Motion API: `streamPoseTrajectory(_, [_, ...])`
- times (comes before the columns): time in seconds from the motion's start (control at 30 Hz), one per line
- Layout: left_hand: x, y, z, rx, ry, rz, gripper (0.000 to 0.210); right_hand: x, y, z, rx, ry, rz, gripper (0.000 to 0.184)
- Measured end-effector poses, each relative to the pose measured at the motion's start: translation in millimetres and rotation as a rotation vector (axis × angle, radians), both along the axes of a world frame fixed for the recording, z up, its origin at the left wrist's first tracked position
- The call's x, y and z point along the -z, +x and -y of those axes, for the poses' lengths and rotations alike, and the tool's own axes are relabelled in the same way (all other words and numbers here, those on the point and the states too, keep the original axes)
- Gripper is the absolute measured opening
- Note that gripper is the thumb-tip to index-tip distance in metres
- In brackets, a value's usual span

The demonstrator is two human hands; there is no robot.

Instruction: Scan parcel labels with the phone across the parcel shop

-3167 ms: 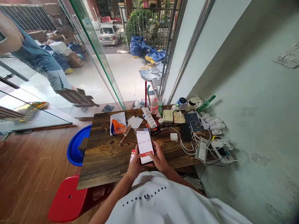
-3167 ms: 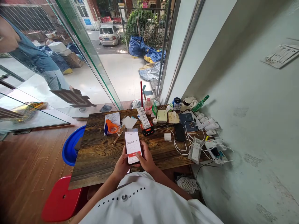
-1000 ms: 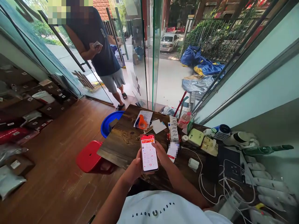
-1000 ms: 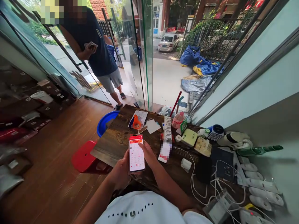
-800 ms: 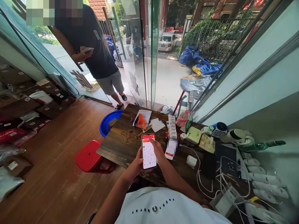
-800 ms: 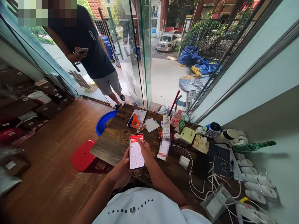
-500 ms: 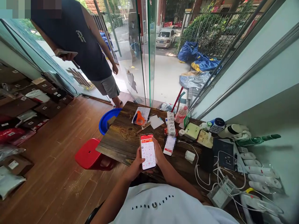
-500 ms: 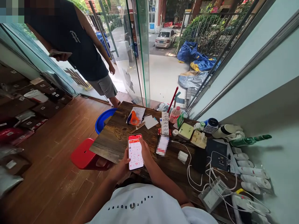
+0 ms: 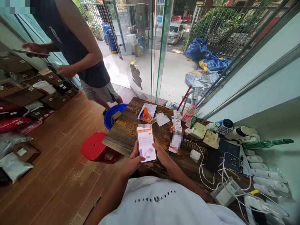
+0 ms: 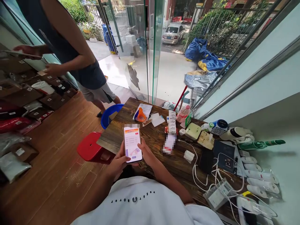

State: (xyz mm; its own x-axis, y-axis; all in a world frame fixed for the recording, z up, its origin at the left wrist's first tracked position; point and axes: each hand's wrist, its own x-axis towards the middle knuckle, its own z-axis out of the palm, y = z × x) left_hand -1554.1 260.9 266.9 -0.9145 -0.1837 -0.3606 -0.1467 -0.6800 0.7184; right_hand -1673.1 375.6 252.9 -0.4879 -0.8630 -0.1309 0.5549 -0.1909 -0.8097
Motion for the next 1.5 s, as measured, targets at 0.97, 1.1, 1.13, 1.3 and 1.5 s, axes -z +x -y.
streamPoseTrajectory(0.97, [-25.5,142.5,286.6,-0.148,0.058,-0.063,0.103,-16.9,139.7,293.3,-0.081,-0.005,-0.287,0.062])
streamPoseTrajectory(1.1, [-23.9,162.4,308.0,-0.167,0.037,-0.047,0.105,-16.6,155.8,316.9,-0.099,0.007,-0.300,0.064])
streamPoseTrajectory(1.13, [-23.3,167.0,312.5,-0.173,0.040,-0.045,0.105,-16.6,159.7,321.9,-0.105,0.013,-0.293,0.064])
streamPoseTrajectory(1.3, [-21.6,186.5,330.1,-0.190,0.062,-0.034,0.106,-15.2,175.6,340.8,-0.148,0.028,-0.234,0.063])
streamPoseTrajectory(1.5, [-25.1,199.6,339.2,-0.225,0.075,-0.055,0.110,-15.7,183.2,355.9,-0.202,0.013,-0.161,0.064])
